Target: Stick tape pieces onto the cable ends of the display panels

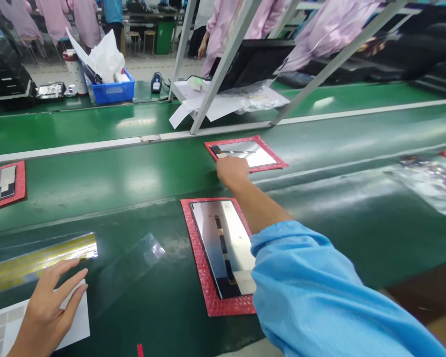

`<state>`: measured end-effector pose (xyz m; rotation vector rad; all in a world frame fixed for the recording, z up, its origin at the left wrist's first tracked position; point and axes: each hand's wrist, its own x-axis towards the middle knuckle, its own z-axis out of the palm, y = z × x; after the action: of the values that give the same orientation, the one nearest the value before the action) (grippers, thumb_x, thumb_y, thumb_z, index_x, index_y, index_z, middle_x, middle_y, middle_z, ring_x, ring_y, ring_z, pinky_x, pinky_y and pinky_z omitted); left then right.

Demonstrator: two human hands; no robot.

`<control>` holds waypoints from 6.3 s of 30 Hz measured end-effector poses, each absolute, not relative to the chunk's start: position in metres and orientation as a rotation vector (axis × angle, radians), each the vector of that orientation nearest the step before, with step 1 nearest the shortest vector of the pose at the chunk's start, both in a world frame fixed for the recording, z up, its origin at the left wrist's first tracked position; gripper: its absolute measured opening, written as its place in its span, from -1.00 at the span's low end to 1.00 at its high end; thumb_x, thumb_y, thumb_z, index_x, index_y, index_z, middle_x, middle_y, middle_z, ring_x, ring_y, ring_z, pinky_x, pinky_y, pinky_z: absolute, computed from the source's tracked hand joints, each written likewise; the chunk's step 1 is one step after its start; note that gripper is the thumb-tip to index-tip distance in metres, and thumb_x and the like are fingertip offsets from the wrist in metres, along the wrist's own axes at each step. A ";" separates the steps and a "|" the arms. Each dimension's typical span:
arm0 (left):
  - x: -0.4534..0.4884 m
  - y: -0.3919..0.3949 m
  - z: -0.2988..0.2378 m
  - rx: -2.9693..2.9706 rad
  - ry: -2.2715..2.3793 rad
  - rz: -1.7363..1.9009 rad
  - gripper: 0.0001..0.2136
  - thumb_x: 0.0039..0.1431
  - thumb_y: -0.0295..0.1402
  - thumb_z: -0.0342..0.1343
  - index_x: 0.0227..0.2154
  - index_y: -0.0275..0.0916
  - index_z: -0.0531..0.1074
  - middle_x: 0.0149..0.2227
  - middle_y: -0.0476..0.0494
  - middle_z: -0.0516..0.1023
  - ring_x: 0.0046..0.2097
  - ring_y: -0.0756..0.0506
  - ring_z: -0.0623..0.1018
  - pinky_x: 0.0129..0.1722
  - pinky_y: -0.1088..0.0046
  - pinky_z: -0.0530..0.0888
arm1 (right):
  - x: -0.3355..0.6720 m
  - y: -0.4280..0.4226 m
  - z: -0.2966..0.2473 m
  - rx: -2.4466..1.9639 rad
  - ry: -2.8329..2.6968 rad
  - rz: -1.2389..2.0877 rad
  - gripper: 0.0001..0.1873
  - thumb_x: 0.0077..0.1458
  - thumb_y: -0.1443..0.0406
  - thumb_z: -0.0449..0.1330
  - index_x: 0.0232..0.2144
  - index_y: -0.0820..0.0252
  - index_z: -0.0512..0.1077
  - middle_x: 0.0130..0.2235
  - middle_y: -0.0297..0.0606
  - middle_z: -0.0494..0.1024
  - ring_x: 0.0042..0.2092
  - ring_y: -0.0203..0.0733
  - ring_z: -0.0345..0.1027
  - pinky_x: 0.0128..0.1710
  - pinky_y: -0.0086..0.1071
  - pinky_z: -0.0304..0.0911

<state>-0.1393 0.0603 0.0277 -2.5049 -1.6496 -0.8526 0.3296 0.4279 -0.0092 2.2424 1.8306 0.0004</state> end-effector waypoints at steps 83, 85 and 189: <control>-0.156 -0.097 0.042 -2.517 -2.361 -1.549 -0.81 0.54 -0.31 0.13 -0.18 -0.24 0.61 -0.30 -0.12 0.68 -0.28 -0.06 0.62 -0.23 0.39 0.54 | 0.031 0.014 0.033 1.036 2.363 -2.686 -0.77 0.27 0.05 0.43 -0.29 0.04 0.67 -0.32 -0.23 0.68 -0.30 -0.11 0.59 -0.32 -0.26 0.50; -0.174 -0.087 0.031 -2.547 -2.262 -1.345 -0.82 0.53 -0.31 0.14 -0.06 -0.25 0.62 -0.13 -0.21 0.70 -0.09 -0.14 0.65 -0.03 0.29 0.57 | 0.020 0.021 0.026 1.348 2.339 -2.641 -0.71 0.19 0.02 0.49 -0.36 0.07 0.66 -0.38 -0.25 0.67 -0.38 -0.14 0.58 -0.38 -0.29 0.51; -0.207 -0.045 0.027 -2.374 -2.177 -0.394 -0.61 0.35 -0.40 0.29 0.19 0.05 0.59 0.17 -0.28 0.54 0.00 -0.28 0.60 -0.15 0.07 0.55 | 0.012 -0.027 -0.023 1.315 3.613 -1.939 -0.58 0.36 0.01 0.32 -0.43 0.12 0.41 -0.44 -0.43 0.45 -0.44 -0.33 0.36 -0.47 -0.39 0.12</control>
<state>-0.2070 -0.0450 0.0265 -2.3742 -2.1774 -0.3940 0.0120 -0.0267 -0.0225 1.3154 3.6127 -1.9389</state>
